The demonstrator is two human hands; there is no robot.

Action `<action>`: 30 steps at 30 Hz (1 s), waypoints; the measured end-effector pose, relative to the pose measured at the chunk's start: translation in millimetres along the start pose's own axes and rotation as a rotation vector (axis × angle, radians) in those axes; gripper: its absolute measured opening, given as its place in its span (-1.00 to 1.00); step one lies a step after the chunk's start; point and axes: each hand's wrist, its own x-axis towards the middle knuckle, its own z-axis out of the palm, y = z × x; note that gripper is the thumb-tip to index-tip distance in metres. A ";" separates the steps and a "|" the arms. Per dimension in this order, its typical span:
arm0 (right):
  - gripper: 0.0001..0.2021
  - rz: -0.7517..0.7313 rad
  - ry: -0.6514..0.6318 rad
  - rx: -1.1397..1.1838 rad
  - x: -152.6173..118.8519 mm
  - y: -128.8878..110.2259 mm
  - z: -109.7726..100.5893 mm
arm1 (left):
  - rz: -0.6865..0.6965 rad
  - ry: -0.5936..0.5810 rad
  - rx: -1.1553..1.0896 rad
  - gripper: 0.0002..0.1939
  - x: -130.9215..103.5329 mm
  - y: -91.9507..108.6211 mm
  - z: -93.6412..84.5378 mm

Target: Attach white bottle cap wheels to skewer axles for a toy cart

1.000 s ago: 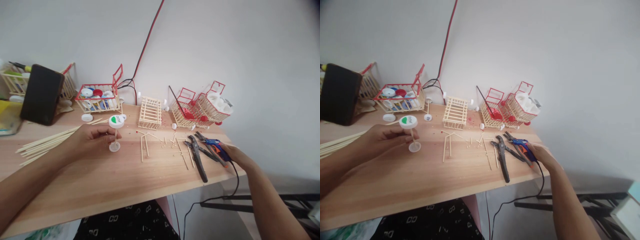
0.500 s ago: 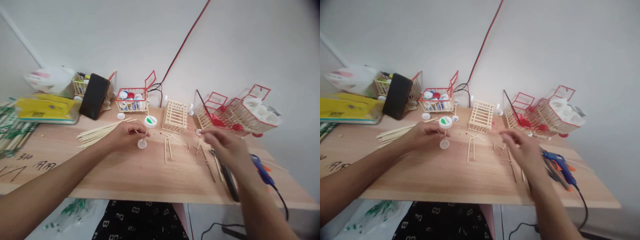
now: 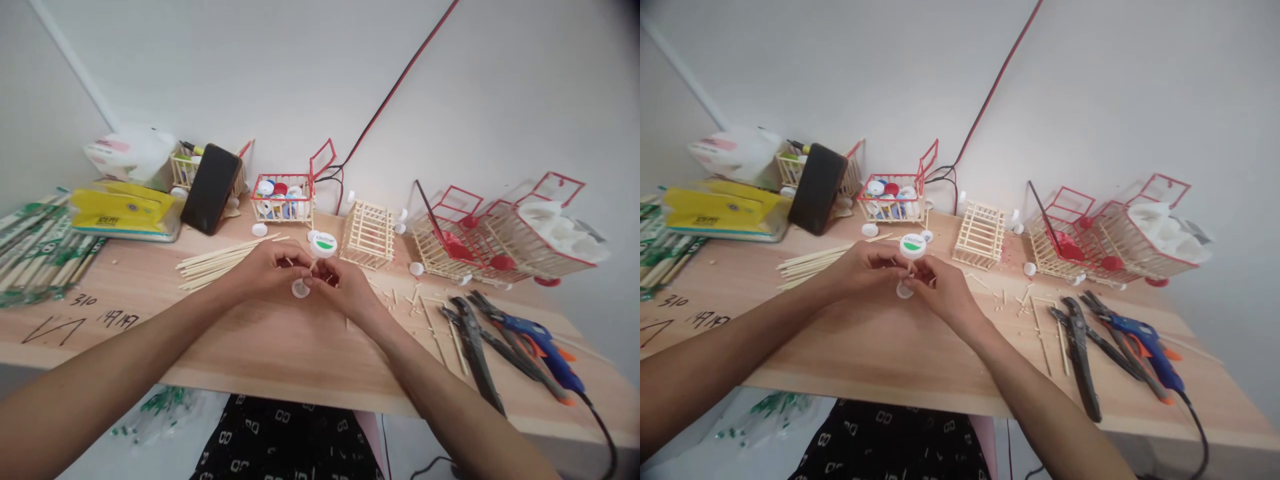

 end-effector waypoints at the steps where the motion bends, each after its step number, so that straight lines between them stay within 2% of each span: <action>1: -0.90 -0.003 0.007 -0.001 0.4 0.1 1.5 | -0.010 -0.001 0.003 -0.83 -0.2 -0.6 0.0; 5: -0.87 -0.030 0.042 -0.019 0.2 1.1 4.7 | -0.087 -0.010 -0.039 -0.83 -1.2 -4.0 -3.5; 7: -0.90 -0.033 0.047 -0.032 -0.5 1.6 5.3 | -0.129 0.000 -0.016 -0.72 -2.0 -4.3 -7.5; 10: -0.97 -0.042 0.051 -0.058 -1.5 2.1 5.4 | -0.152 -0.062 0.171 -0.59 -4.6 -1.8 -11.6; 13: -0.98 -0.059 0.071 -0.083 -2.4 2.0 5.3 | -0.117 -0.173 0.409 -0.64 -8.2 0.9 -8.0; 15: -0.98 -0.074 0.085 -0.100 -3.2 1.7 5.3 | -0.096 -0.187 0.500 -0.66 -10.0 1.3 -2.4; 20: -0.96 -0.126 0.081 -0.129 -5.5 0.4 5.8 | -0.080 -0.149 0.540 -0.85 -10.8 2.7 7.9; 26: -0.98 -0.180 0.116 -0.152 -7.4 -2.5 0.0 | -0.091 -0.062 0.495 -0.88 -8.8 6.3 8.4; 30: -0.96 -0.212 0.159 -0.159 -9.5 -5.0 -6.9 | -0.047 -0.014 0.481 -0.88 -7.4 7.7 7.6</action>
